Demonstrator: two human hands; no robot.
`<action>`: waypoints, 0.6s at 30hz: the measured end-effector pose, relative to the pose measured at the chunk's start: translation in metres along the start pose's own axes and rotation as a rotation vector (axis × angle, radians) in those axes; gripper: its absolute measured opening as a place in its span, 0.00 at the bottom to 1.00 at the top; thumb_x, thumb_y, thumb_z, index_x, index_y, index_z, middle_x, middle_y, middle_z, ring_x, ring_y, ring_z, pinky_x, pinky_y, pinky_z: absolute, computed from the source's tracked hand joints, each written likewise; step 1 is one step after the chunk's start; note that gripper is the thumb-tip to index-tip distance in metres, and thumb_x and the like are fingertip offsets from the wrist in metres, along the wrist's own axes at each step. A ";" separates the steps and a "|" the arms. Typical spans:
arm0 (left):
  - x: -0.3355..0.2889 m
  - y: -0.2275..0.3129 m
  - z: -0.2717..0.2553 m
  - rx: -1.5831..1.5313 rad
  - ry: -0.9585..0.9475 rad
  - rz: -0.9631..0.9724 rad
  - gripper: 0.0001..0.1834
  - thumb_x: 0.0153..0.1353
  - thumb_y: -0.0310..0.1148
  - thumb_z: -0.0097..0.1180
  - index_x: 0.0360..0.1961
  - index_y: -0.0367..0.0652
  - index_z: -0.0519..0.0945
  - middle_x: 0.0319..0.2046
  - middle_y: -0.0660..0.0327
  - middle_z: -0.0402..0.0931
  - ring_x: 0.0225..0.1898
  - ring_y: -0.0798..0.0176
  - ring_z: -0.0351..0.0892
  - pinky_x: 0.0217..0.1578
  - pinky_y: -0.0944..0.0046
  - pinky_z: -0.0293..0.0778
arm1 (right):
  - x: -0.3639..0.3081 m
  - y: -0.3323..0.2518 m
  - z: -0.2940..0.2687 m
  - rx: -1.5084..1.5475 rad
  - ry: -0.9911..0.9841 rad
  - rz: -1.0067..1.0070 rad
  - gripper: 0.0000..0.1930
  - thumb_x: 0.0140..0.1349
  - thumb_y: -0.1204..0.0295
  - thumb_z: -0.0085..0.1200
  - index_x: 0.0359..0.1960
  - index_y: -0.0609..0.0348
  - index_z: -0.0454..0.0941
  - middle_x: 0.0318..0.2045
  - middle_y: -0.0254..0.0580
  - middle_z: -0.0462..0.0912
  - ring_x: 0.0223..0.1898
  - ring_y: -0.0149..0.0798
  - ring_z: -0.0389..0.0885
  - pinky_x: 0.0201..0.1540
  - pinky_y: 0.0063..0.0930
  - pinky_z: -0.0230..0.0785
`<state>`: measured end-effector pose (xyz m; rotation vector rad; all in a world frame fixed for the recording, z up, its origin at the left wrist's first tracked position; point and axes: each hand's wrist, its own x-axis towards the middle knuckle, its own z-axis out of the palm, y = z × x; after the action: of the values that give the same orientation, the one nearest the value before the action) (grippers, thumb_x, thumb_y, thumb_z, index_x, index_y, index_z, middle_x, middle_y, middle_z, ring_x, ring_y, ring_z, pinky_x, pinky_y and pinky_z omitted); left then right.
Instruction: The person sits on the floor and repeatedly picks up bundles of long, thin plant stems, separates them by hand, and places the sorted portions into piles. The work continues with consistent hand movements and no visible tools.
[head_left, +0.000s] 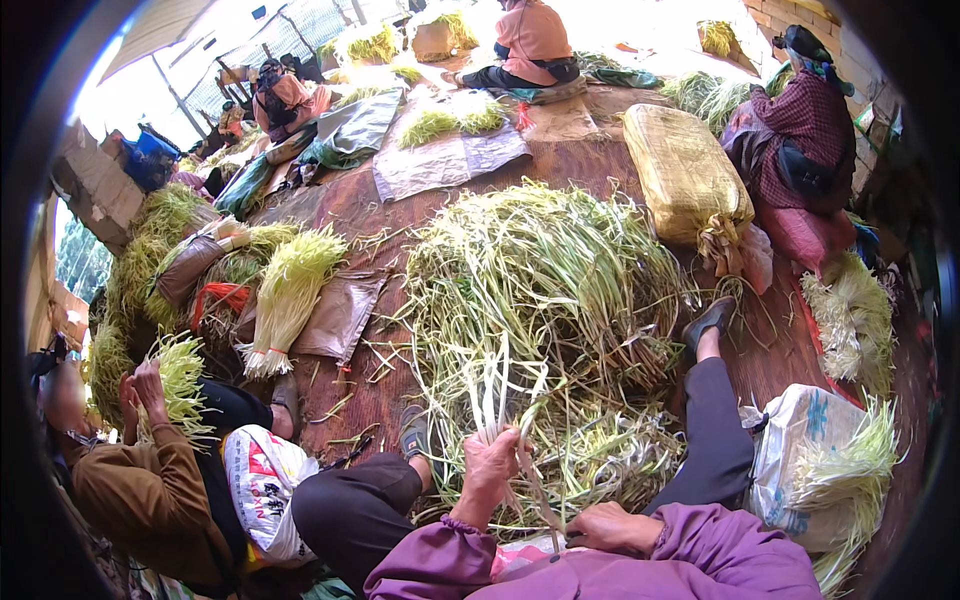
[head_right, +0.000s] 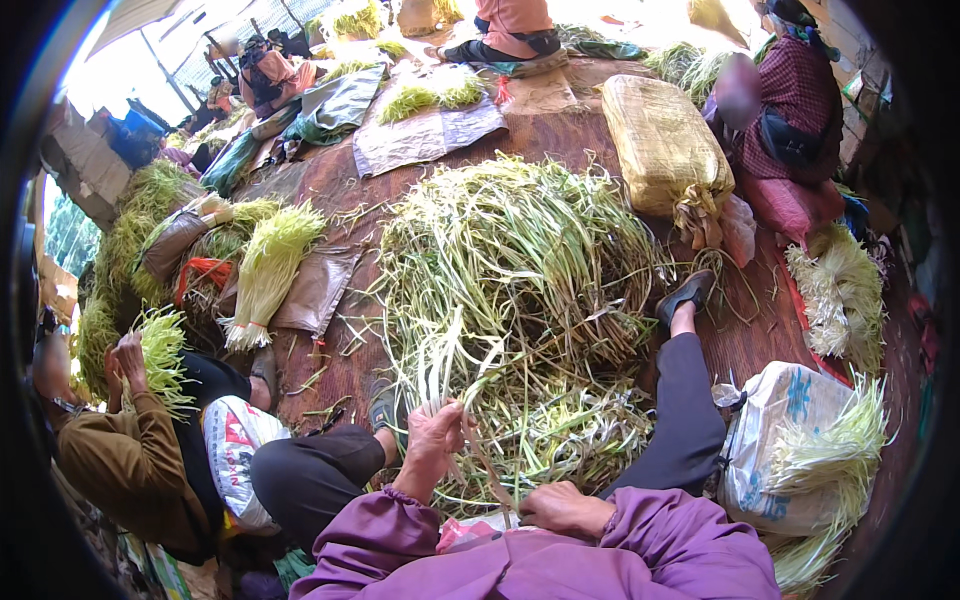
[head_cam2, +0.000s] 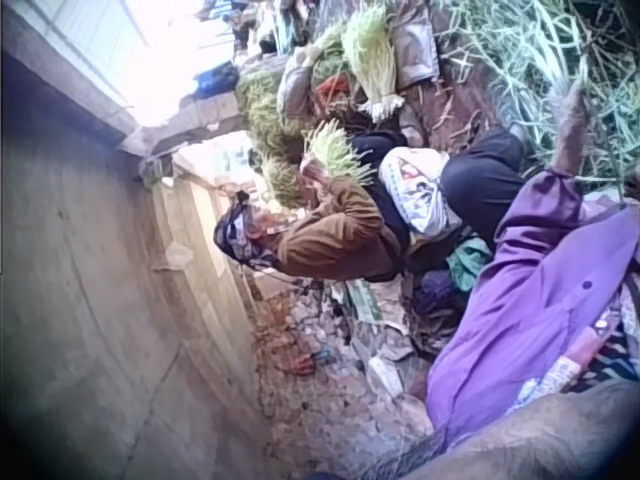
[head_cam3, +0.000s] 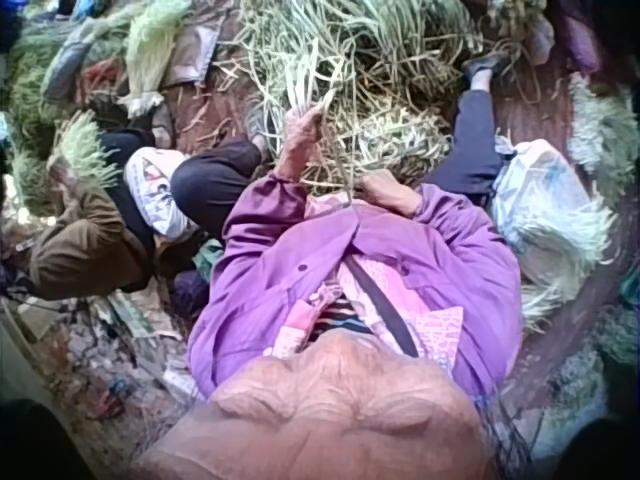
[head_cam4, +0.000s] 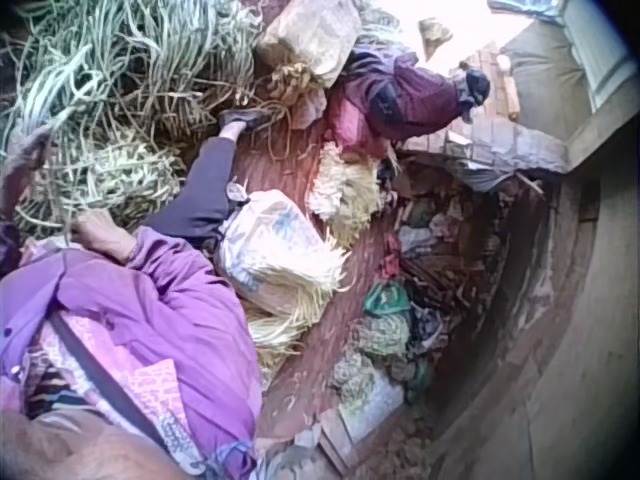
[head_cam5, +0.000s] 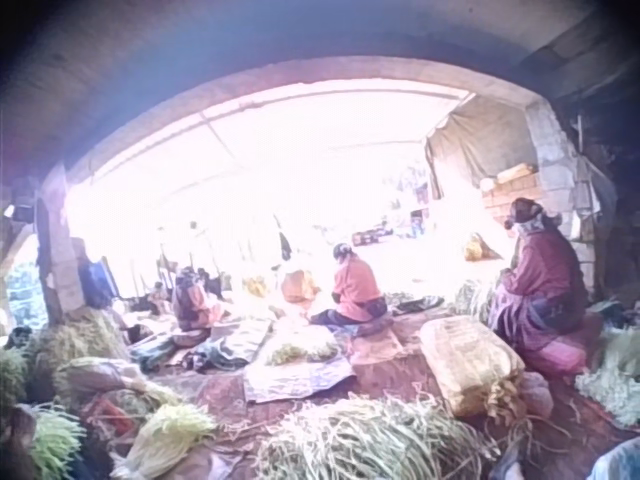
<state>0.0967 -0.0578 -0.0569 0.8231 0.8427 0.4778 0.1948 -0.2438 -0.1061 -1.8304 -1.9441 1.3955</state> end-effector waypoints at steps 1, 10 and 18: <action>0.001 0.001 -0.001 -0.034 -0.040 -0.033 0.05 0.54 0.28 0.51 0.27 0.38 0.75 0.15 0.63 0.73 0.09 0.77 0.62 0.09 0.77 0.54 | 0.001 0.005 -0.009 0.047 -0.100 0.080 0.20 0.53 0.52 0.49 0.39 0.52 0.77 0.28 0.47 0.78 0.27 0.50 0.76 0.31 0.41 0.67; -0.007 0.004 -0.004 -0.080 -0.181 -0.200 0.10 0.53 0.33 0.51 0.33 0.38 0.74 0.20 0.63 0.74 0.15 0.73 0.71 0.13 0.74 0.66 | 0.060 -0.003 -0.088 1.516 0.234 -0.225 0.11 0.59 0.67 0.50 0.41 0.59 0.73 0.26 0.25 0.75 0.20 0.16 0.62 0.23 0.11 0.57; -0.010 0.018 -0.011 0.357 0.086 0.057 0.11 0.55 0.36 0.53 0.30 0.38 0.75 0.14 0.69 0.67 0.10 0.78 0.60 0.10 0.76 0.56 | 0.066 -0.014 -0.104 1.321 0.520 -0.285 0.09 0.56 0.70 0.53 0.36 0.60 0.76 0.29 0.31 0.78 0.26 0.21 0.72 0.28 0.15 0.65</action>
<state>0.0804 -0.0488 -0.0425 1.1635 1.0026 0.4205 0.2349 -0.1323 -0.0696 -1.0114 -0.6116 1.3362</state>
